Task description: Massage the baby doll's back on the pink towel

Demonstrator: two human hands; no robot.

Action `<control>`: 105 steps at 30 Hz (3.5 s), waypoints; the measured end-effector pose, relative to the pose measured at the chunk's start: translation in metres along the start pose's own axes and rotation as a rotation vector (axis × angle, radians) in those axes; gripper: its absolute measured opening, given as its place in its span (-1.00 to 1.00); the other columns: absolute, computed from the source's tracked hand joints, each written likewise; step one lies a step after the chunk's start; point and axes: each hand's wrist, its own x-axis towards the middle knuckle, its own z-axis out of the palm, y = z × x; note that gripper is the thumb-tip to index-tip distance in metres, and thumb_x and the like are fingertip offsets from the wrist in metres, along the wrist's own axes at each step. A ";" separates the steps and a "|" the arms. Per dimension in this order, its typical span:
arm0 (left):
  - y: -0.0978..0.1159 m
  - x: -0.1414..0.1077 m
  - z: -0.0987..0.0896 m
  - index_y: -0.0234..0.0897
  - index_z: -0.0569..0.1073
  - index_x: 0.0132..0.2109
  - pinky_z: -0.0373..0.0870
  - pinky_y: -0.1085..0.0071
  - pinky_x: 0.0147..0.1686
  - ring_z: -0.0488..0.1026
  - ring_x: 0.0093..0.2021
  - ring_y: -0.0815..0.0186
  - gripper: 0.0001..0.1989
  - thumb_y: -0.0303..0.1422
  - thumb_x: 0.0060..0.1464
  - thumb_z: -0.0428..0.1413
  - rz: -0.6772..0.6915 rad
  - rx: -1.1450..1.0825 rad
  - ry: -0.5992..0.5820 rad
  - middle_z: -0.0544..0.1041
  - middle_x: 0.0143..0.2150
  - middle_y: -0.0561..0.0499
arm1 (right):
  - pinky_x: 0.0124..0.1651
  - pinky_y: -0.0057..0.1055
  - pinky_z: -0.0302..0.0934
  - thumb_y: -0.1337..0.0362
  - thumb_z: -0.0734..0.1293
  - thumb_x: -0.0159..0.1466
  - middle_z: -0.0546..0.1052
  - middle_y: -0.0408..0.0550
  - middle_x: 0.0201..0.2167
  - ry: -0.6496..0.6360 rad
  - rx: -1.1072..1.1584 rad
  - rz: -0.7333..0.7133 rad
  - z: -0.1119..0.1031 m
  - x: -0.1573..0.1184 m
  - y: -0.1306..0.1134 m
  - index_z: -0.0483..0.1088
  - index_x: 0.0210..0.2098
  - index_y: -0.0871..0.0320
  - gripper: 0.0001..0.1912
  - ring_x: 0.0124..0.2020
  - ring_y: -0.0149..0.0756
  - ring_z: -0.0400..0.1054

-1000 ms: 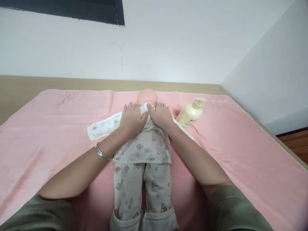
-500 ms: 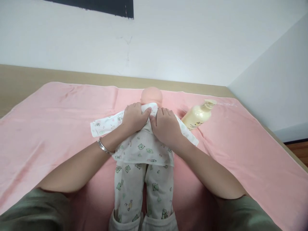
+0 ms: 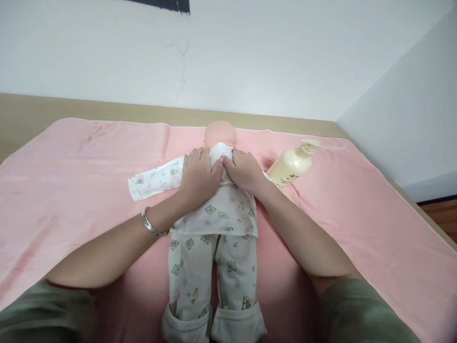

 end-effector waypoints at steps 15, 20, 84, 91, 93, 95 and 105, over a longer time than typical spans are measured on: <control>-0.027 0.035 -0.018 -0.27 0.45 -0.25 0.41 -0.08 0.10 0.55 0.01 -0.13 -0.48 -0.10 0.38 -0.29 -0.138 -0.012 -0.246 0.63 -0.07 -0.34 | 0.22 -0.09 0.17 0.10 0.04 0.55 0.63 0.27 -0.03 0.057 -0.242 0.039 -0.003 -0.024 -0.024 0.46 0.02 0.33 -0.49 0.05 0.09 0.48; -0.007 0.008 -0.011 -0.40 0.50 0.01 0.29 -0.06 0.28 0.49 0.12 -0.11 -0.52 -0.18 0.36 -0.21 0.119 0.116 -0.011 0.61 0.02 -0.34 | -0.08 -0.21 0.27 -0.06 0.02 0.54 0.66 0.18 -0.08 -0.035 -0.061 0.114 -0.008 -0.003 -0.005 0.51 -0.06 0.22 -0.41 -0.09 0.02 0.53; -0.002 0.000 -0.012 -0.45 0.47 0.07 0.29 0.00 0.33 0.43 0.22 -0.08 -0.58 -0.33 0.30 -0.17 0.129 0.045 -0.068 0.55 0.14 -0.36 | 0.12 -0.08 0.27 -0.04 -0.03 0.55 0.66 0.22 -0.08 -0.038 -0.155 0.051 -0.008 -0.010 -0.003 0.51 -0.06 0.24 -0.37 -0.05 0.08 0.53; -0.012 0.023 -0.023 -0.32 0.50 -0.20 0.44 0.11 -0.08 0.53 -0.12 -0.03 -0.53 -0.15 0.33 -0.21 -0.058 -0.006 -0.221 0.61 -0.17 -0.26 | 0.31 -0.03 0.12 0.08 0.01 0.56 0.62 0.29 -0.06 0.065 -0.274 -0.014 -0.004 -0.033 -0.025 0.46 0.05 0.37 -0.45 0.05 0.12 0.48; -0.002 0.009 -0.022 -0.43 0.51 -0.06 0.40 0.04 0.14 0.51 0.05 -0.12 -0.51 -0.19 0.35 -0.21 0.027 0.090 -0.158 0.59 -0.04 -0.37 | 0.18 -0.08 0.22 0.02 0.00 0.56 0.65 0.22 -0.11 -0.006 -0.166 0.035 -0.008 -0.023 -0.014 0.50 -0.06 0.28 -0.42 -0.04 0.08 0.51; 0.007 -0.007 -0.021 -0.57 0.45 0.12 0.26 -0.02 0.35 0.40 0.26 -0.18 -0.50 -0.26 0.35 -0.19 0.131 0.148 -0.112 0.51 0.15 -0.47 | 0.02 -0.15 0.29 -0.07 0.00 0.54 0.66 0.17 -0.16 -0.077 -0.043 0.075 -0.011 -0.010 -0.002 0.53 -0.17 0.20 -0.39 -0.11 0.03 0.53; -0.013 0.021 -0.016 -0.30 0.45 -0.21 0.42 0.13 -0.10 0.51 -0.11 0.01 -0.58 -0.17 0.34 -0.21 0.000 0.021 -0.208 0.59 -0.15 -0.27 | 0.41 0.01 0.05 0.17 -0.01 0.55 0.61 0.32 -0.01 0.074 -0.333 -0.029 0.000 -0.038 -0.029 0.45 0.08 0.42 -0.46 0.09 0.10 0.47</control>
